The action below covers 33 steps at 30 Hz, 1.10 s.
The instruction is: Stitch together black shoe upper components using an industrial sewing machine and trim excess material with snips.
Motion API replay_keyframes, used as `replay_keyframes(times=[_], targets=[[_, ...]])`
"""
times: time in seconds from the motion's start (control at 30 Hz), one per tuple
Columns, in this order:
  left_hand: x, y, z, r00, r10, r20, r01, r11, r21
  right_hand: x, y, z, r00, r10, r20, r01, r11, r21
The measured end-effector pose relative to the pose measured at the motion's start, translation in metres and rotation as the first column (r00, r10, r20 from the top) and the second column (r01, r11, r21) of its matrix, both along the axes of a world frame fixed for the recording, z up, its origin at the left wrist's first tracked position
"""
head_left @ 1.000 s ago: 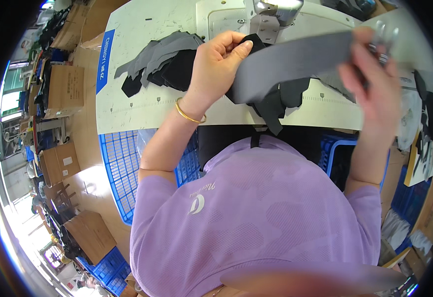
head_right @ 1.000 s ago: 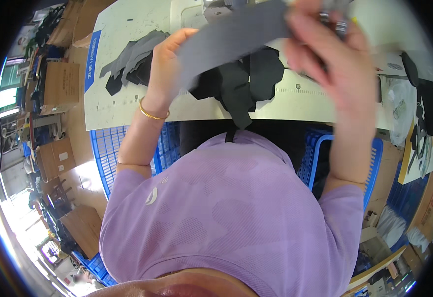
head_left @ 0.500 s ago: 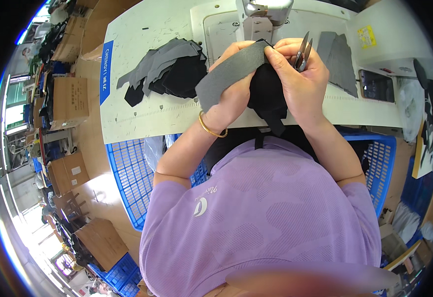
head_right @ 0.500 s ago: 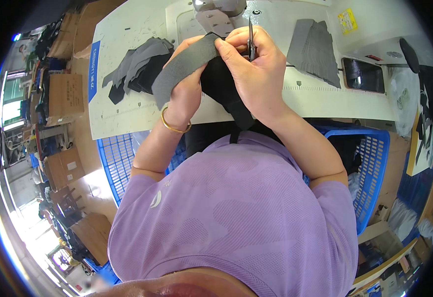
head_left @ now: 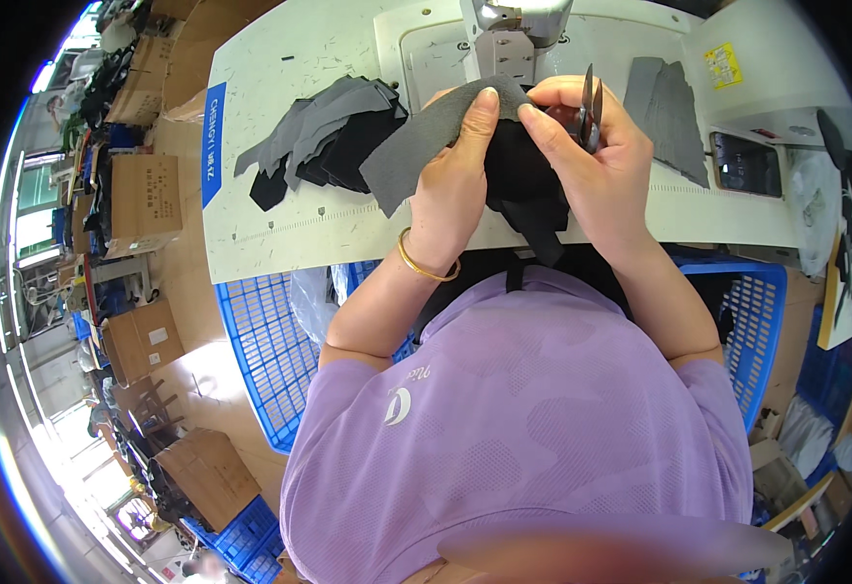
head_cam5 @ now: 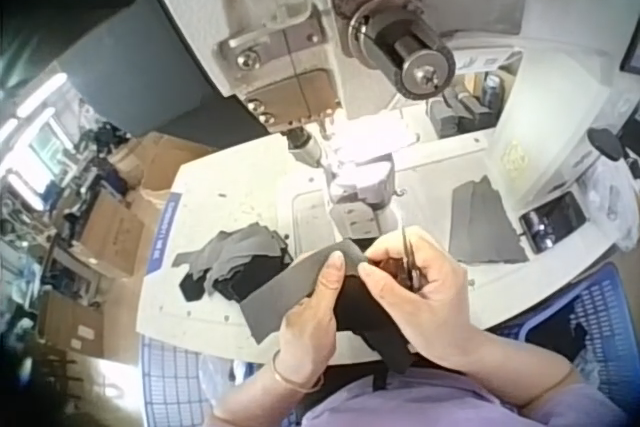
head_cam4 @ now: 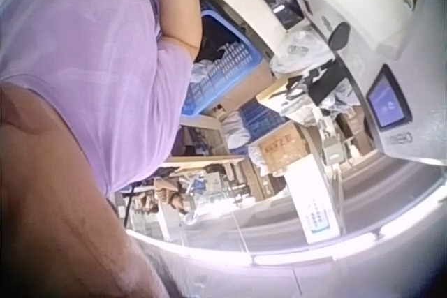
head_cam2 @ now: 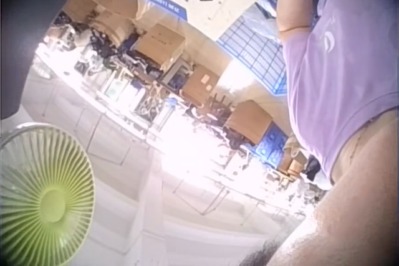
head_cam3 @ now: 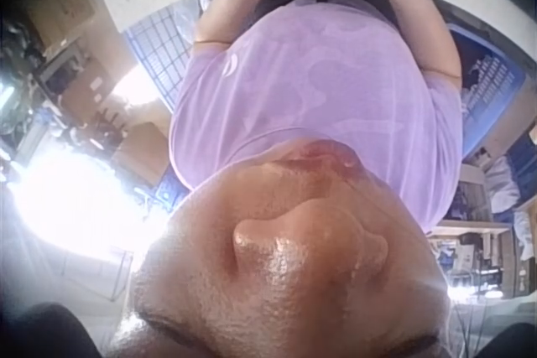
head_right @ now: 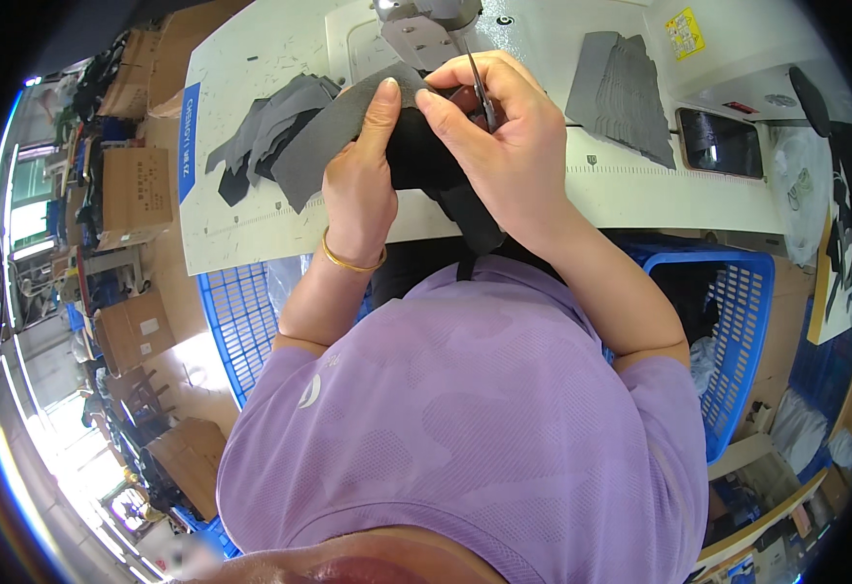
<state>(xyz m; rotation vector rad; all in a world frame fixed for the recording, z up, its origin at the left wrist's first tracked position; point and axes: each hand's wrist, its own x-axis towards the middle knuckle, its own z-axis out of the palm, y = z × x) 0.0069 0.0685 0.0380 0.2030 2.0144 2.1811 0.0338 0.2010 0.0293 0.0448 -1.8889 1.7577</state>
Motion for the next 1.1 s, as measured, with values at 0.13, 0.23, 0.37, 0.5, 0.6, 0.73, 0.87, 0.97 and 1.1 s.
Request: replay_keyframes(times=[0.13,0.23,0.37,0.5,0.6,0.73,0.87,0.97,1.1], targets=[[0.001,-0.001,-0.002,0.994,0.012,-0.11,-0.017,0.999,-0.043,0.005,-0.001,0.009,0.998,0.025,0.057,-0.02,0.996,-0.085],[0.005,0.0,0.002,0.985,-0.001,-0.175,-0.006,0.999,-0.036,0.006,-0.002,0.011,0.998,0.024,0.063,-0.016,0.992,-0.127],[0.007,0.0,0.001,0.987,0.006,-0.161,-0.003,1.0,0.02,0.008,-0.002,0.014,0.994,0.042,0.104,-0.024,0.984,-0.174],[0.006,0.001,0.001,0.99,-0.013,-0.143,0.03,0.993,0.114,0.008,-0.001,0.019,0.987,0.025,0.156,-0.001,0.988,-0.152],[0.007,0.0,0.004,0.998,-0.036,-0.043,0.042,0.988,0.149,0.009,-0.004,0.025,0.981,0.026,0.192,0.007,0.986,-0.166],[0.005,0.003,0.005,0.99,-0.012,-0.143,0.03,0.991,0.13,0.01,0.0,0.023,0.98,0.053,0.193,-0.026,0.99,-0.138],[0.003,0.01,0.001,0.978,0.068,-0.198,-0.039,0.989,0.145,0.007,0.0,0.016,0.988,0.022,0.153,-0.005,0.993,-0.114],[0.004,0.011,0.002,0.99,0.109,-0.092,-0.089,0.975,0.203,0.006,-0.001,0.013,0.997,-0.003,0.076,0.008,0.998,-0.065],[0.006,0.012,0.006,0.988,0.105,-0.117,-0.078,0.973,0.218,0.006,-0.001,0.014,0.998,-0.02,0.056,0.022,0.999,-0.038]])
